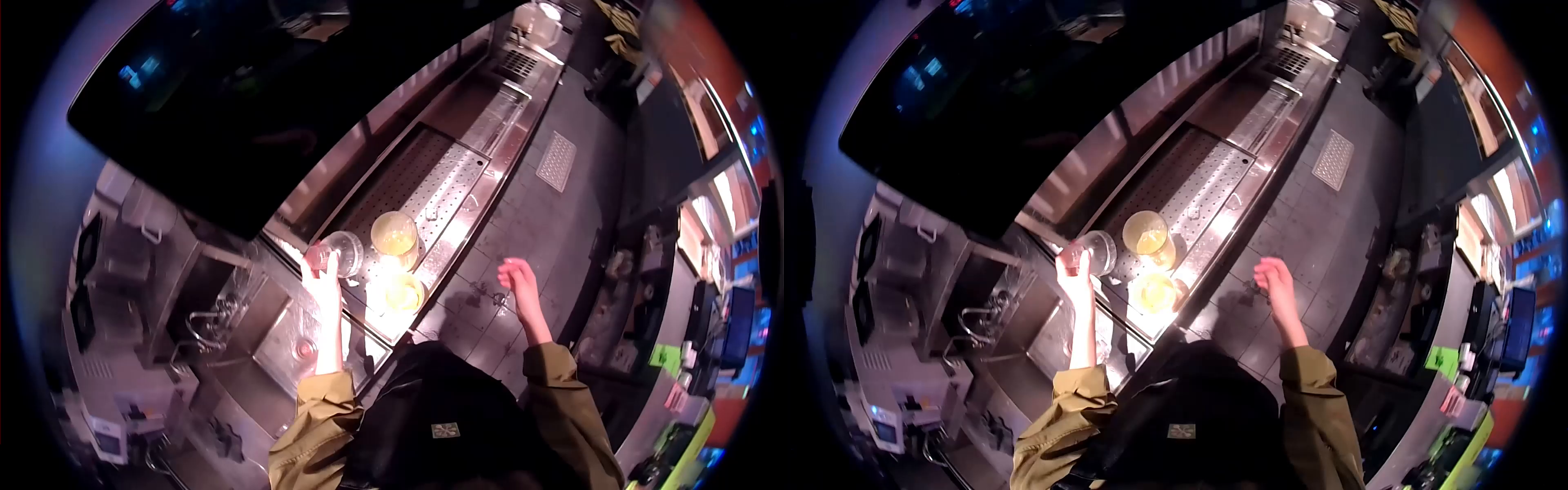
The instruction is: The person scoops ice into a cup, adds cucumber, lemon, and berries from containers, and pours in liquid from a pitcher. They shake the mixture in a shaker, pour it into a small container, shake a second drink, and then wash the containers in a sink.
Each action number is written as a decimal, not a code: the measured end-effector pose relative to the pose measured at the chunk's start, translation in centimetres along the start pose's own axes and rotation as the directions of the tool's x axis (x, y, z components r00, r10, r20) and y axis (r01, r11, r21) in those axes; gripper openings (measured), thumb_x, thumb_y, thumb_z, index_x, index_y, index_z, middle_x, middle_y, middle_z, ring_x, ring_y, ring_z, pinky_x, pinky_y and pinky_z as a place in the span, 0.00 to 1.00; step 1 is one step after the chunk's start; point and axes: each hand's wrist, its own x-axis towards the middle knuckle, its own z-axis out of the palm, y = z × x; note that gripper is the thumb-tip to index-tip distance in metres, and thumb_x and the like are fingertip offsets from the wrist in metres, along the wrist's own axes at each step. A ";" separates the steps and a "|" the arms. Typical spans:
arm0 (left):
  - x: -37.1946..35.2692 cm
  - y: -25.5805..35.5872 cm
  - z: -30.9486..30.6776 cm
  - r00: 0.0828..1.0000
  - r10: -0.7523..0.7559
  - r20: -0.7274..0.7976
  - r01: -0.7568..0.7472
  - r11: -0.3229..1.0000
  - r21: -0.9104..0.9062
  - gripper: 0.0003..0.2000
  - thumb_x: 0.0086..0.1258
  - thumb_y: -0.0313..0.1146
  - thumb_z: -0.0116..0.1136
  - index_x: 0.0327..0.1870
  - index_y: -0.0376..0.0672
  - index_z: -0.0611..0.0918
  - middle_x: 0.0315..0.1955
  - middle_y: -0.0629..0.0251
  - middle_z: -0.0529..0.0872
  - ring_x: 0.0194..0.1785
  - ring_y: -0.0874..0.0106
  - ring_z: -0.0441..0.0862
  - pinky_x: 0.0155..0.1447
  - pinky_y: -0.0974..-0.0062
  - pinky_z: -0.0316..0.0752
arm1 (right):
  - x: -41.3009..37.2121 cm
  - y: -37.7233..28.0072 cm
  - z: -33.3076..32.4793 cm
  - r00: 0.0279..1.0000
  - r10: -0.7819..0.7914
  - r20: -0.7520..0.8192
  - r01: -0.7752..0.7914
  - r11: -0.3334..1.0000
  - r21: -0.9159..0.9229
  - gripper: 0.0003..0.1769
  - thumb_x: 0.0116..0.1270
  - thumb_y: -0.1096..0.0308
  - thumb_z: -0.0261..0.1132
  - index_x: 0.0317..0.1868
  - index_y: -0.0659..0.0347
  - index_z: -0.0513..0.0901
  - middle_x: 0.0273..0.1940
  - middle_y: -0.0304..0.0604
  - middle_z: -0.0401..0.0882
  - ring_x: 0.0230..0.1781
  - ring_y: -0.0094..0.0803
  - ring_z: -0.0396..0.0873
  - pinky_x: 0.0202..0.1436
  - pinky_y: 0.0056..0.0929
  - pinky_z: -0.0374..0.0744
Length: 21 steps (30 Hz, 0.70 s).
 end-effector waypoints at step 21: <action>0.0 8.4 10.2 0.911 0.239 0.336 -0.342 0.893 0.291 0.22 0.50 0.32 0.68 0.45 0.36 0.75 0.44 0.53 0.77 0.50 0.58 0.76 0.53 0.66 0.72 | 6.5 -4.4 18.1 0.623 -0.424 0.657 0.693 0.689 -0.212 0.49 0.37 0.62 0.75 0.62 0.62 0.59 0.59 0.52 0.63 0.62 0.48 0.62 0.64 0.43 0.61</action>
